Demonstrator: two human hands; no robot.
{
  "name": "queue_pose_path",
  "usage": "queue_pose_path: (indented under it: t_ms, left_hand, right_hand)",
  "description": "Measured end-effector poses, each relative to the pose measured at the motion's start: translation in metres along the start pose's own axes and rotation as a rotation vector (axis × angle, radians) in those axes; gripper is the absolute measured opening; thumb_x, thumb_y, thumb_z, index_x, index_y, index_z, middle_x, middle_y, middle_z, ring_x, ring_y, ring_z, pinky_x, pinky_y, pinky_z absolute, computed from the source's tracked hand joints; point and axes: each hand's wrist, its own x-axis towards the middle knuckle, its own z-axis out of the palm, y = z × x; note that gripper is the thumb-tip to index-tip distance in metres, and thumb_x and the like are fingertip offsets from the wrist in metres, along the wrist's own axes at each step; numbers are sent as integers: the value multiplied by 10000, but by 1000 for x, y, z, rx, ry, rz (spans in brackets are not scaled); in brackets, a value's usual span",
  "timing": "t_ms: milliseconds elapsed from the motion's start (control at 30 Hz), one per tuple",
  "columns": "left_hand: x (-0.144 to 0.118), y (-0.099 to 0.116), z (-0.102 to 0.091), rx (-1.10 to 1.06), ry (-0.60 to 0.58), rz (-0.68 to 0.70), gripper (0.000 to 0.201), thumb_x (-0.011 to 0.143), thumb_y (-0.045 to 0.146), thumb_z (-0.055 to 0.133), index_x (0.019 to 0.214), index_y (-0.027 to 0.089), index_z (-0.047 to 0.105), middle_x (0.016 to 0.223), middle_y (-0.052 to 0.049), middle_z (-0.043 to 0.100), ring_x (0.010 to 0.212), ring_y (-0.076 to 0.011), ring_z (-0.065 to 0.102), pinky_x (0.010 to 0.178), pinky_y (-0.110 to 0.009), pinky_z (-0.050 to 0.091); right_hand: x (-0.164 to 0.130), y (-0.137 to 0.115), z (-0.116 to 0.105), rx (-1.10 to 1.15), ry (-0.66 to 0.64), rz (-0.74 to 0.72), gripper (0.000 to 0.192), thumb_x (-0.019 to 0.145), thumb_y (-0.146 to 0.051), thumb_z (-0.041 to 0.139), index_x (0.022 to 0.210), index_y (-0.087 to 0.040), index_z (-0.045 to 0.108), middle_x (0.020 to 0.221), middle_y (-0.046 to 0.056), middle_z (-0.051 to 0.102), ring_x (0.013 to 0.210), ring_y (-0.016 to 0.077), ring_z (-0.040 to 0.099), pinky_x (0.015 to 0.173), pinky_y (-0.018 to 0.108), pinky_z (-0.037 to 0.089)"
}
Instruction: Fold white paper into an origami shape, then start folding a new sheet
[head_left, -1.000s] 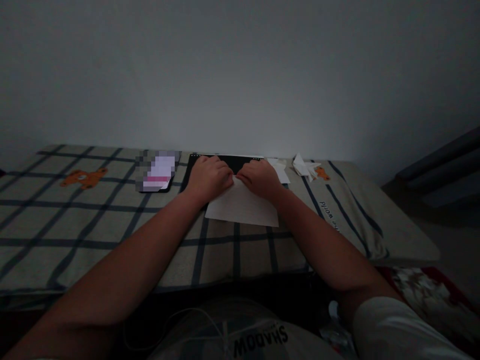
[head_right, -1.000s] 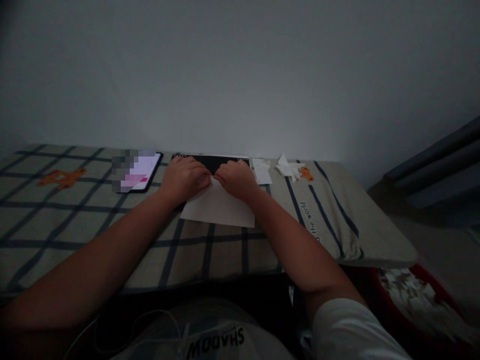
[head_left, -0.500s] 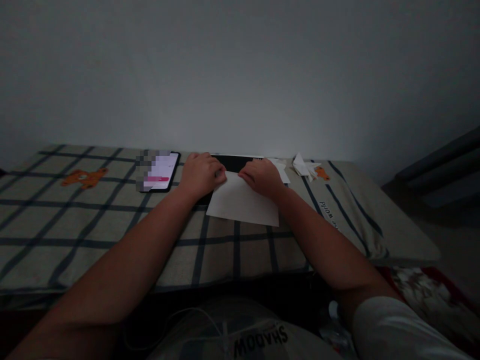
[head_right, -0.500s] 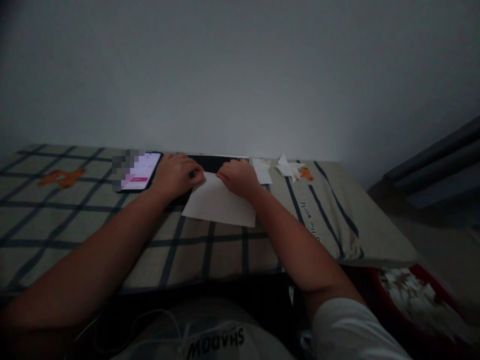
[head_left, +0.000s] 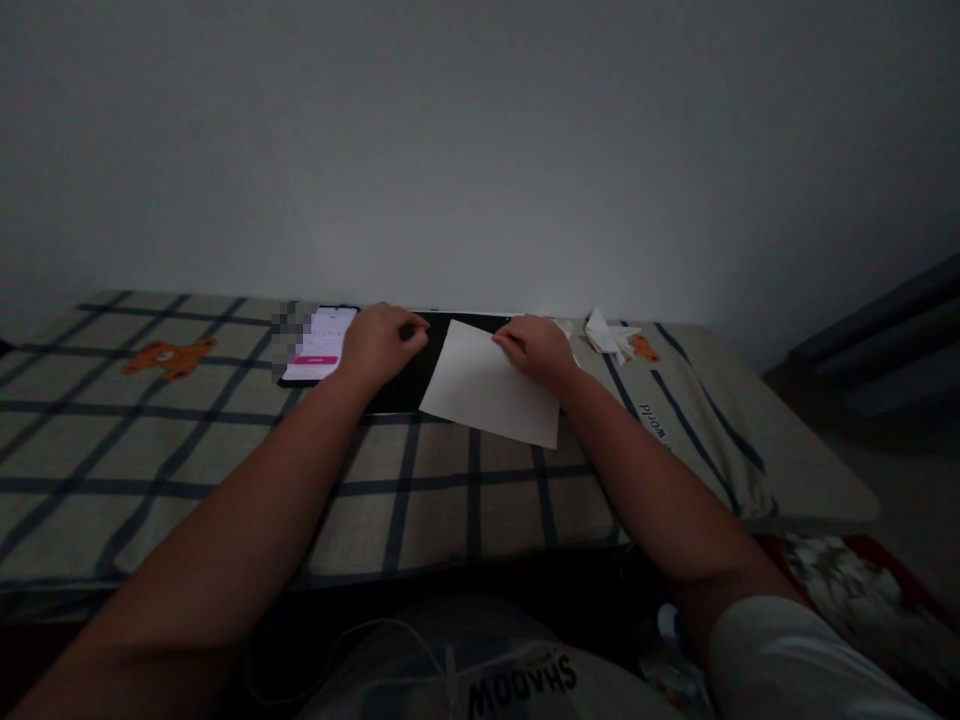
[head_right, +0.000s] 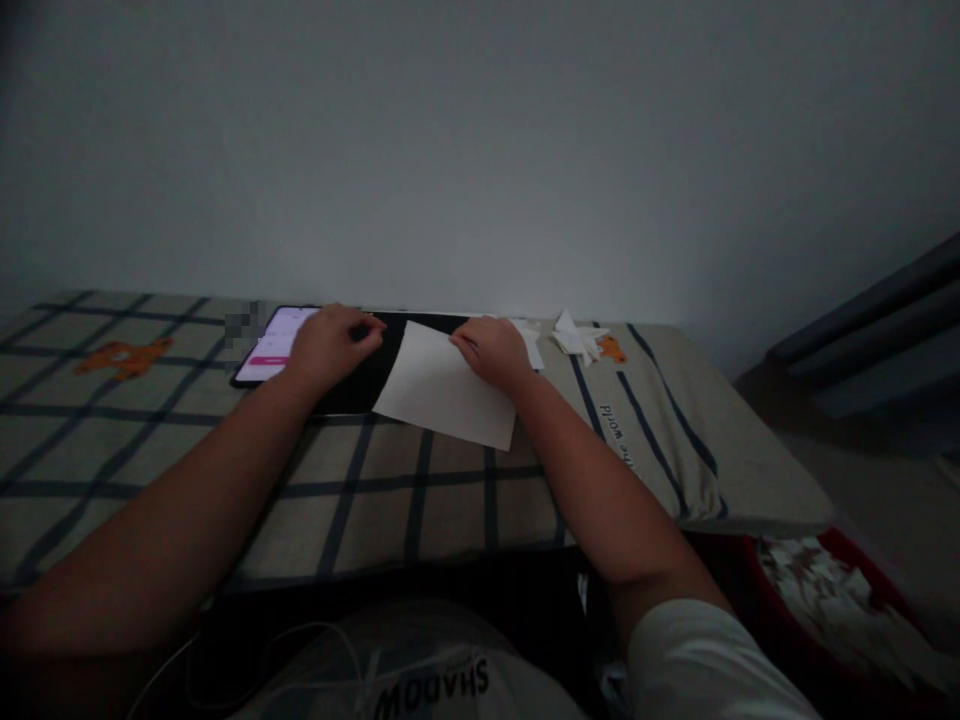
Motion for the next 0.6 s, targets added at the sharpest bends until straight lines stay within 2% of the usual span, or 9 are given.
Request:
queue_pose_path:
  t_ms: [100,200,300,433,467,533,600]
  left_hand:
    - [-2,10,3,-239,-26,-59,351,902,414,517,984,178,764,978,-78,762,886,-221,667,800,-330,488]
    - [-3,19,6,-365,-115,-138,374,901,466,529,988,188,763,980,-62,768,901,-215,672,793,-309,497]
    - [-4,19,11,-422,-179,-187,325,854,449,591,947,191,766,931,-54,770,854,-207,676,760,-303,500]
    - [-2,13,17,-420,-184,-256,268,817,402,621,894,193,770,867,-63,765,794,-207,675,725,-311,504]
    - [-2,12,18,-415,-182,-278,258,812,395,624,881,194,771,859,-65,764,783,-208,675,721,-312,506]
    - [-2,10,20,-411,-176,-306,259,806,394,623,873,193,771,859,-71,765,780,-215,678,715,-317,510]
    - [-3,8,22,-418,-170,-311,278,802,402,626,900,188,773,884,-82,767,800,-225,686,716,-321,515]
  right_hand:
    - [1,0,4,91,9,-3,296,979,-329,471,947,-178,723,952,78,721,889,195,598,810,320,372]
    - [1,-1,9,144,10,15,294,973,-317,471,953,-169,724,959,82,721,895,192,603,824,313,389]
    - [1,-2,12,151,23,49,280,965,-306,482,958,-163,724,964,85,720,910,203,601,846,322,395]
    - [1,-11,12,87,100,34,277,933,-311,553,1135,-162,670,1141,126,675,1057,250,554,919,368,369]
    - [0,-15,11,81,102,15,276,931,-331,565,1132,-167,661,1146,129,663,1070,255,542,920,373,365]
    - [-1,-26,9,135,40,-78,247,922,-400,593,991,-173,661,1041,108,664,994,236,548,879,354,373]
    - [-4,-38,8,249,-100,-179,312,876,-487,648,927,-179,637,951,71,659,896,200,559,797,309,388]
